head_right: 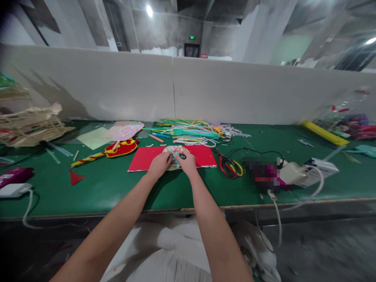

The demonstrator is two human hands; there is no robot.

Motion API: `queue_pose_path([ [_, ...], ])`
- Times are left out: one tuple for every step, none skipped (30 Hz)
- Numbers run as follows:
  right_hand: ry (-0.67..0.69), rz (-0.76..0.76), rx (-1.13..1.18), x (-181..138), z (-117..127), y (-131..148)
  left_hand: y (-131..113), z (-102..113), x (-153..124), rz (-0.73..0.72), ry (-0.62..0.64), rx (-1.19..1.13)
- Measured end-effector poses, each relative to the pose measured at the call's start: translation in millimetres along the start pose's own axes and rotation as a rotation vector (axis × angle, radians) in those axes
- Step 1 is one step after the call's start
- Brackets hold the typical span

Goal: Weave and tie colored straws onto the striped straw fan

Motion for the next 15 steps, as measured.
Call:
queue_pose_path([
  [0.000,0.005,0.000,0.3,-0.1,-0.5,0.3,-0.7,0.4,0.000,0.005,0.020],
  [-0.003,0.009,-0.002,0.6,-0.2,-1.3,0.6,-1.2,0.6,0.001,0.007,0.034],
  [-0.004,0.012,-0.007,0.9,-0.6,-2.2,0.9,-1.4,0.7,0.002,0.004,0.044],
  [-0.003,0.014,-0.013,1.2,-1.1,-3.3,1.1,-1.5,0.5,0.003,-0.001,0.049],
  [0.001,0.016,-0.019,1.4,-1.7,-4.2,1.2,-1.4,0.2,0.002,-0.006,0.050],
  [0.007,0.018,-0.024,1.5,-2.4,-5.0,1.1,-1.3,-0.2,0.002,-0.013,0.045],
  [0.010,0.019,-0.025,1.5,-3.0,-5.4,1.0,-1.1,-0.8,0.002,-0.019,0.033],
  [0.013,0.022,-0.023,1.3,-3.4,-5.3,1.0,-1.0,-1.3,0.006,-0.025,0.015],
  [0.012,0.025,-0.020,1.1,-3.5,-4.9,1.1,-1.1,-1.8,0.012,-0.028,-0.004],
  [0.010,0.030,-0.015,0.8,-3.5,-4.1,1.2,-1.3,-2.2,0.021,-0.029,-0.021],
  [0.009,0.035,-0.010,0.7,-3.5,-3.2,1.5,-1.5,-2.4,0.030,-0.029,-0.033],
  [0.010,0.038,-0.004,0.6,-3.5,-2.4,1.7,-1.8,-2.4,0.038,-0.028,-0.039],
  [0.015,0.038,0.004,0.7,-3.7,-1.8,1.8,-1.9,-2.4,0.043,-0.027,-0.040],
  [0.024,0.035,0.014,0.9,-4.1,-1.6,1.8,-1.7,-2.3,0.045,-0.027,-0.040],
  [0.029,0.030,0.024,1.2,-4.3,-1.5,1.7,-1.3,-2.3,0.046,-0.028,-0.042],
])
Point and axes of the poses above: each hand's wrist, its own x-axis towards the middle knuckle, its own z-axis out of the back of the hand, y = z × x, the point moved 4 cm from there along x, towards the middle knuckle, and after that the axes turned 4 degrees about y, right-handed, at the moved point
